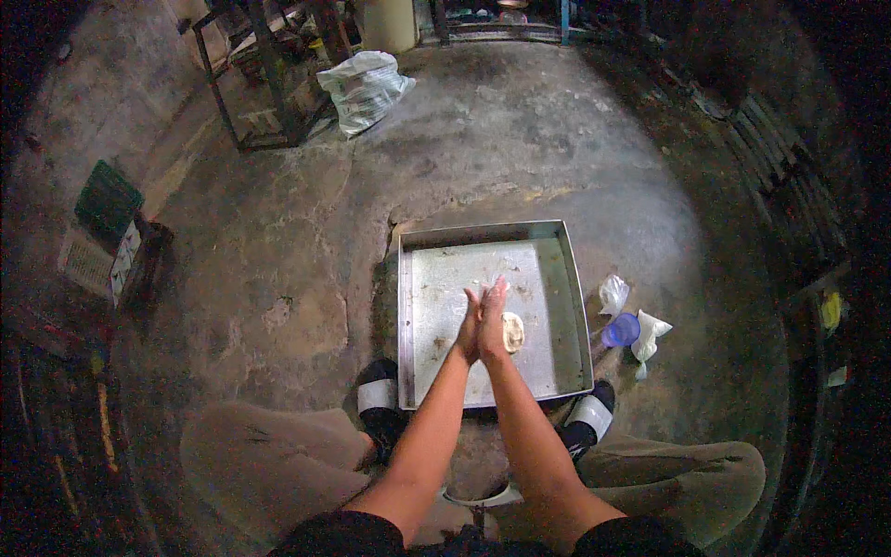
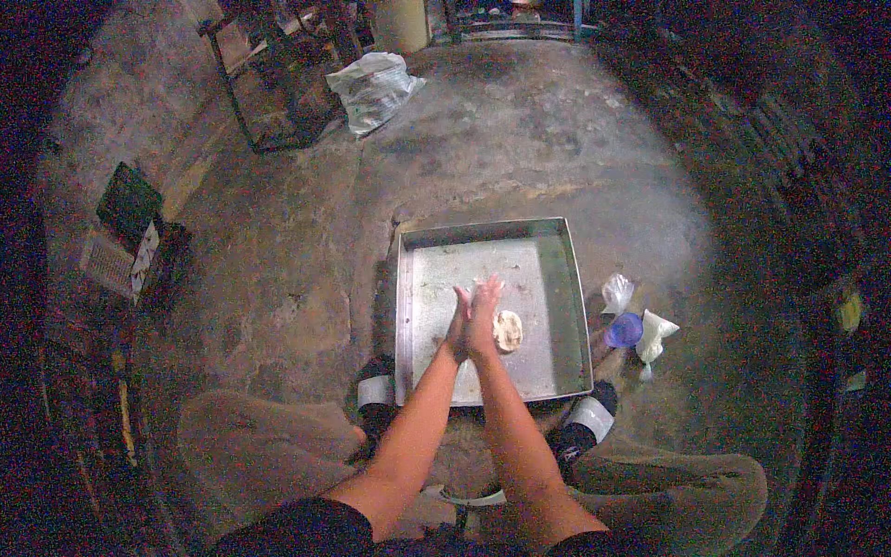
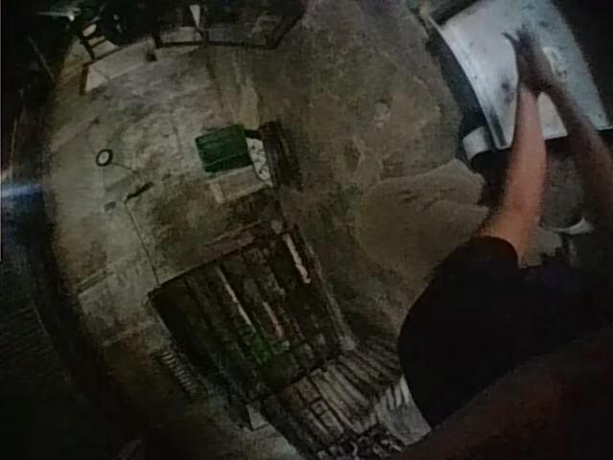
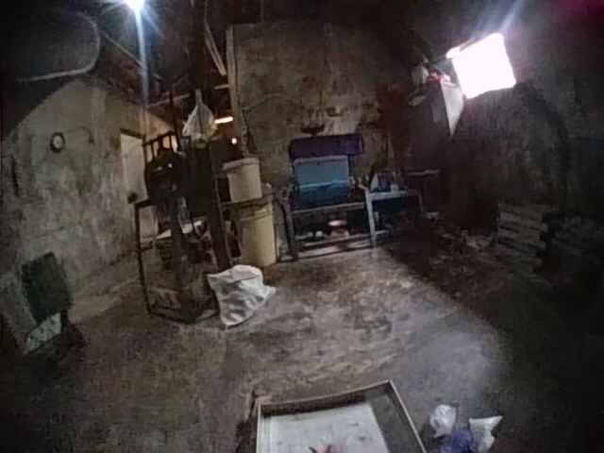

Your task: The person kneads a piece of dough by hand inside a metal tray, repeatedly folding and pressing it against the tray surface.

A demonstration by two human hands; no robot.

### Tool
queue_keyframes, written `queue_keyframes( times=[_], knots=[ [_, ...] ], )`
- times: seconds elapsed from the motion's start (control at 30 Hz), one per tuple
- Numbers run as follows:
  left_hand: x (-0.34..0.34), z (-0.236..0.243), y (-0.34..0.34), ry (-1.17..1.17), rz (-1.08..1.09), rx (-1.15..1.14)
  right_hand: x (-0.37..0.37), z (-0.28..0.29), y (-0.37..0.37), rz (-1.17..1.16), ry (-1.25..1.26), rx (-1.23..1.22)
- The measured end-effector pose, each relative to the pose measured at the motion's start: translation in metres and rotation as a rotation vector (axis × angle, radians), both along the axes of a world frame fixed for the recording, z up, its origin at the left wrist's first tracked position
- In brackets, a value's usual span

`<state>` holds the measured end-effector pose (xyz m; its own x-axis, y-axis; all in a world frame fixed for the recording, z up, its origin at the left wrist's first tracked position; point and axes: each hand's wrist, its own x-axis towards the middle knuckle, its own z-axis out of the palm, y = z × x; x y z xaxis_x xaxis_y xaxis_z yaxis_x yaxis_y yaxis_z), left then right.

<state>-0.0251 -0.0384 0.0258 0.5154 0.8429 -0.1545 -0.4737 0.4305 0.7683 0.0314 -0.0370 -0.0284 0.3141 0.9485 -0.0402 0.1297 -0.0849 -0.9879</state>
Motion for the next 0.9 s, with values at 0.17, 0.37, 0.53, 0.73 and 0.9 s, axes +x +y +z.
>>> queue_keyframes(
  times=[0.17, 0.37, 0.53, 0.73, 0.9],
  knots=[
    [0.021, 0.026, -0.023, -0.308, -0.130, -0.296, 0.054, -0.003, 0.011, -0.088, 0.090, 0.109],
    [-0.022, -0.025, 0.011, -0.056, 0.429, -0.006, -0.017, 0.058, -0.020, 0.452, 0.272, -0.107],
    [-0.057, -0.070, 0.031, 0.293, 0.491, 0.225, -0.023, 0.110, -0.017, 0.525, 0.503, -0.379],
    [0.015, 0.011, -0.016, -0.240, 0.222, -0.228, 0.026, 0.098, -0.010, 0.207, 0.635, -0.502],
    [0.030, 0.042, -0.013, -0.772, -0.026, -0.344, 0.084, 0.047, 0.005, 0.024, 0.998, -0.103]
  ],
)
